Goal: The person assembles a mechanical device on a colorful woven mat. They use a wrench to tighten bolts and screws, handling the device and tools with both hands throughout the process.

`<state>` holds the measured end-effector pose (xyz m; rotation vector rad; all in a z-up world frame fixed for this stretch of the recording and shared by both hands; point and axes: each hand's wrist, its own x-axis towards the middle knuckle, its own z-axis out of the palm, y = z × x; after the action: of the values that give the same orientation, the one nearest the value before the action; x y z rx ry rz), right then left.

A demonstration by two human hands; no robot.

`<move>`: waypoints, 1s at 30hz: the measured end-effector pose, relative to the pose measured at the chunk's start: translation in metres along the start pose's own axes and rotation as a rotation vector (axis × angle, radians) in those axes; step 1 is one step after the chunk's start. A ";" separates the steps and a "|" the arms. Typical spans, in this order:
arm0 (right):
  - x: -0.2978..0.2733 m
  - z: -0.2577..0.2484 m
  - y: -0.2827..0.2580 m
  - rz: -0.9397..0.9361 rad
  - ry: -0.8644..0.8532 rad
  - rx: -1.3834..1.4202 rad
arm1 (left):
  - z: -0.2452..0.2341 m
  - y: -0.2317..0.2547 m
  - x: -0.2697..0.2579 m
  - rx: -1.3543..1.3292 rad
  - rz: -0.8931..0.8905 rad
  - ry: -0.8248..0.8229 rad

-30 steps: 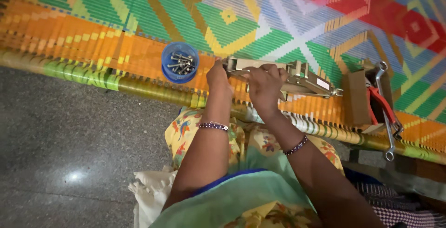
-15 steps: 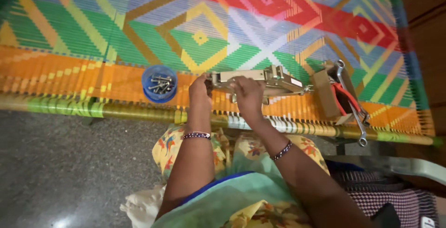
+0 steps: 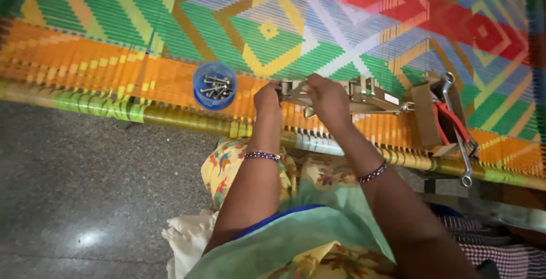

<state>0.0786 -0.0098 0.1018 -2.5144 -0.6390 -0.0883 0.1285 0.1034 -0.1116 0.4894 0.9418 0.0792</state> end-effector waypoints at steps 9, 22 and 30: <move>0.002 -0.001 0.012 -0.193 0.008 -0.260 | -0.005 0.005 -0.007 0.003 -0.006 -0.033; -0.061 0.000 0.006 -0.091 0.273 0.073 | -0.008 -0.005 0.012 -0.005 0.017 -0.092; 0.020 -0.037 0.010 0.123 0.186 0.227 | -0.004 -0.019 0.031 -0.017 -0.006 -0.111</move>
<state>0.1037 -0.0278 0.1321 -2.2869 -0.3951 -0.1917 0.1410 0.0969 -0.1459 0.4703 0.8331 0.0541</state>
